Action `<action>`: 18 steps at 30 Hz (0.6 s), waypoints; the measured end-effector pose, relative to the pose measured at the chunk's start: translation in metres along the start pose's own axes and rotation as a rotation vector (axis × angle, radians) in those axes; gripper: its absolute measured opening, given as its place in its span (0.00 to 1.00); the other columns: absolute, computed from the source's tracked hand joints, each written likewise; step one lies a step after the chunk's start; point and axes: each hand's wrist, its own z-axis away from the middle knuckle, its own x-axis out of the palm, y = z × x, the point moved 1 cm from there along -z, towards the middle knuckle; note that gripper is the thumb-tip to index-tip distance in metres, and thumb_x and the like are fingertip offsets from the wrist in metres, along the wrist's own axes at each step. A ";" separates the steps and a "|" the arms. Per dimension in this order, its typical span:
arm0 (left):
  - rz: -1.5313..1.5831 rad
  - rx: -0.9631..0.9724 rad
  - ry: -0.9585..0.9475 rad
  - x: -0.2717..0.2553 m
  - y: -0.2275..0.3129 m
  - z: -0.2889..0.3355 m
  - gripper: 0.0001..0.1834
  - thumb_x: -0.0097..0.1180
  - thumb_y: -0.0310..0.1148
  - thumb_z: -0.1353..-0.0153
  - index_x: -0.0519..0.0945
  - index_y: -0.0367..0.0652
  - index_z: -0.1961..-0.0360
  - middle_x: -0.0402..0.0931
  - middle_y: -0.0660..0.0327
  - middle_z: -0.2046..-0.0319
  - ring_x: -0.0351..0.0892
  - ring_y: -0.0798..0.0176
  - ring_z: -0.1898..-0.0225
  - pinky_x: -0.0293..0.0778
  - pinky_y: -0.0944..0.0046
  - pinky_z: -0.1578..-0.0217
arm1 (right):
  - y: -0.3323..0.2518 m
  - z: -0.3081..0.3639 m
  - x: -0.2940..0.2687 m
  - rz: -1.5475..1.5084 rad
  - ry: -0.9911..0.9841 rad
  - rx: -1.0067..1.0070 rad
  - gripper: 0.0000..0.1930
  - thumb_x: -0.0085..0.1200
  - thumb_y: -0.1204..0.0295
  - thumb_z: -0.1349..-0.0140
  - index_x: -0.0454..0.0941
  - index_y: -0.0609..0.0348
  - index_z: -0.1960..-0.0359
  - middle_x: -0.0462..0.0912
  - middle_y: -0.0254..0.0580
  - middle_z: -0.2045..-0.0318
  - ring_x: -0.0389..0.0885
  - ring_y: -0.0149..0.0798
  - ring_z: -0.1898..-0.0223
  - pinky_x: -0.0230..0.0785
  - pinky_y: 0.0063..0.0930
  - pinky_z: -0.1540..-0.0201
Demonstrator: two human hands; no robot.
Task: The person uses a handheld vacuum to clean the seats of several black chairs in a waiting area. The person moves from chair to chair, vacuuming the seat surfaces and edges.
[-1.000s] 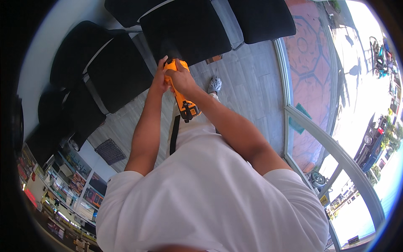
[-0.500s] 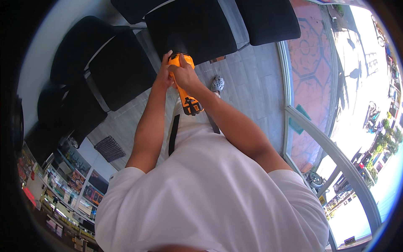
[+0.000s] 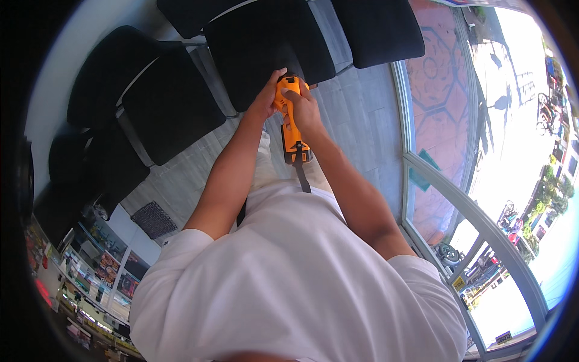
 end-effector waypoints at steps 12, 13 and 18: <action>0.217 0.169 0.167 -0.085 0.014 0.067 0.41 0.49 0.73 0.25 0.79 0.46 0.36 0.83 0.58 0.49 0.86 0.63 0.45 0.82 0.59 0.41 | -0.002 -0.012 0.078 0.345 -0.293 0.020 0.43 0.55 0.54 0.23 0.53 0.55 0.12 0.82 0.54 0.46 0.84 0.36 0.69 0.82 0.33 0.59; 0.221 0.182 0.160 -0.084 0.013 0.065 0.41 0.49 0.73 0.25 0.79 0.46 0.36 0.83 0.58 0.48 0.86 0.63 0.44 0.82 0.59 0.41 | -0.005 -0.013 0.075 0.351 -0.308 0.011 0.44 0.55 0.54 0.23 0.52 0.55 0.11 0.82 0.54 0.47 0.84 0.36 0.69 0.82 0.33 0.60; 0.111 0.117 -0.013 -0.044 0.020 0.026 0.40 0.50 0.73 0.25 0.80 0.46 0.37 0.83 0.59 0.50 0.86 0.63 0.46 0.83 0.59 0.41 | -0.018 -0.012 0.035 0.204 -0.164 -0.040 0.43 0.54 0.57 0.23 0.50 0.50 0.11 0.80 0.45 0.61 0.79 0.32 0.74 0.78 0.29 0.66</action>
